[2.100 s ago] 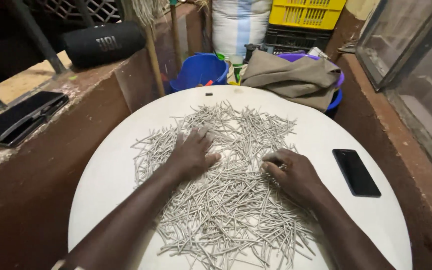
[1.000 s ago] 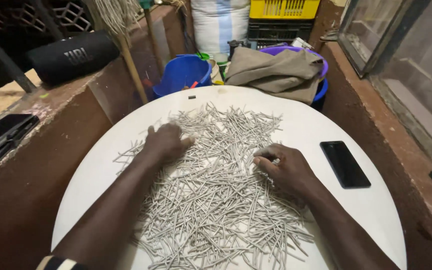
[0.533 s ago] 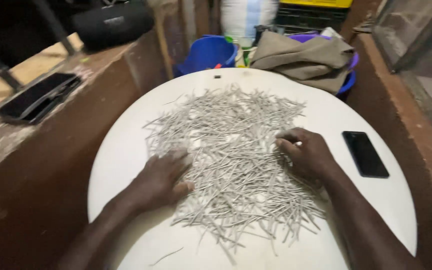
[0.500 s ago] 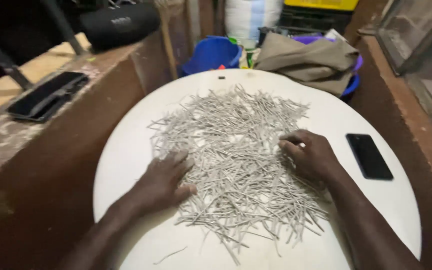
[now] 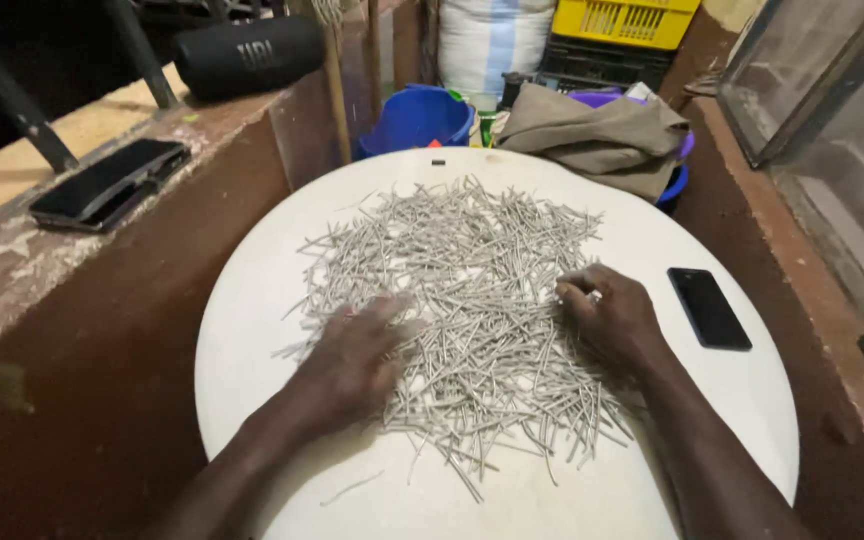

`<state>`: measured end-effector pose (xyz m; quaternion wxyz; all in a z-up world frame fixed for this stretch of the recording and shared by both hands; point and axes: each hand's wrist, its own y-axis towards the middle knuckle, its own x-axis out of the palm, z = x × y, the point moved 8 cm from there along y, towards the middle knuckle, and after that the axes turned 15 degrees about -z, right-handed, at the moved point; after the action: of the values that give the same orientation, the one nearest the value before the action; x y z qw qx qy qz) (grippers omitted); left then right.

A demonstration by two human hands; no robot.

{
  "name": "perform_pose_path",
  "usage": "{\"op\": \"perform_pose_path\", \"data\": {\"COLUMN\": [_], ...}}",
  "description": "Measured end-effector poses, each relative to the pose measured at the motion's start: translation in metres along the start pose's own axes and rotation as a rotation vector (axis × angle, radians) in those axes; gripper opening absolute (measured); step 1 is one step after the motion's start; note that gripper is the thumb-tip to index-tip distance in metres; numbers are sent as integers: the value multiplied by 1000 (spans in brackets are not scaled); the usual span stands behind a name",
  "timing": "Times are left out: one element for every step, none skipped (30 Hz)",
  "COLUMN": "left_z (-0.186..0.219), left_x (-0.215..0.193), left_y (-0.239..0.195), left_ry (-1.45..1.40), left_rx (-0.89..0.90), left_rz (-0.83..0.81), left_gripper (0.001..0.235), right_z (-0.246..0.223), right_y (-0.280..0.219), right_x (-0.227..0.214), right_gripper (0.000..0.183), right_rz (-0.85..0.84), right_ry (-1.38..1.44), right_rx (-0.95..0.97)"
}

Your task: The person sorts a pile of small, thin, silver-colored rods on a white circular table. They repeatedly pick up handfuls of the rods, separate them, and spread them out across the table surface using both hands.

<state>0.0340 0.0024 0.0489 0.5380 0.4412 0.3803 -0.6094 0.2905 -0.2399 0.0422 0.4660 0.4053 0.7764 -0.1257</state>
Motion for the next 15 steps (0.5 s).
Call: {"op": "perform_pose_path", "data": {"left_z": [9,18,27,26,17,10,9,3,-2,-1,4,11,30,51,73], "left_x": [-2,2,6,4,2,3,5,6,6,11,12,17,12,9,6], "left_y": [-1,2,5,6,7,7,9,8,8,12,17,20,18,17,16], "left_ry": [-8,4,16,19,73,124,125,143,162,168,127,81,82,-66,-216], "left_rx": [-2,0,3,11,-75,-157,-146,-194,-242,-239,-180,-123,-122,-73,-24], "left_rz": [-4,-120,-235,-233,-243,-259,-264,-244,-223,-223,-186,-151,-154,-171,-186], "left_gripper": [48,51,55,55,55,54,54,55,56,56,55,53,53,54,57], "right_z": [3,4,5,4,4,7,5,2,-1,7,17,28,32,35,37], "right_y": [-2,-2,-1,-1,0,-3,-3,-5,-6,-3,-1,-1,1,1,1], "right_x": [1,0,-2,-4,-6,-6,-10,-14,-17,-19,-20,-20,-20,-23,-26], "right_gripper": [21,19,18,18,20,22,22,22,22,22,22,22,22,20,18], "right_rz": [-8,4,16,24,20,14,18,38,58,63,70,71,71,101,133], "right_ry": [-2,-5,-7,-10,-2,8,7,-19,-45,-42,-10,20,22,34,48], "right_rx": [4,-11,-27,-24,-23,-14,-3,-3,-3,-1,27,56,59,44,29]}}
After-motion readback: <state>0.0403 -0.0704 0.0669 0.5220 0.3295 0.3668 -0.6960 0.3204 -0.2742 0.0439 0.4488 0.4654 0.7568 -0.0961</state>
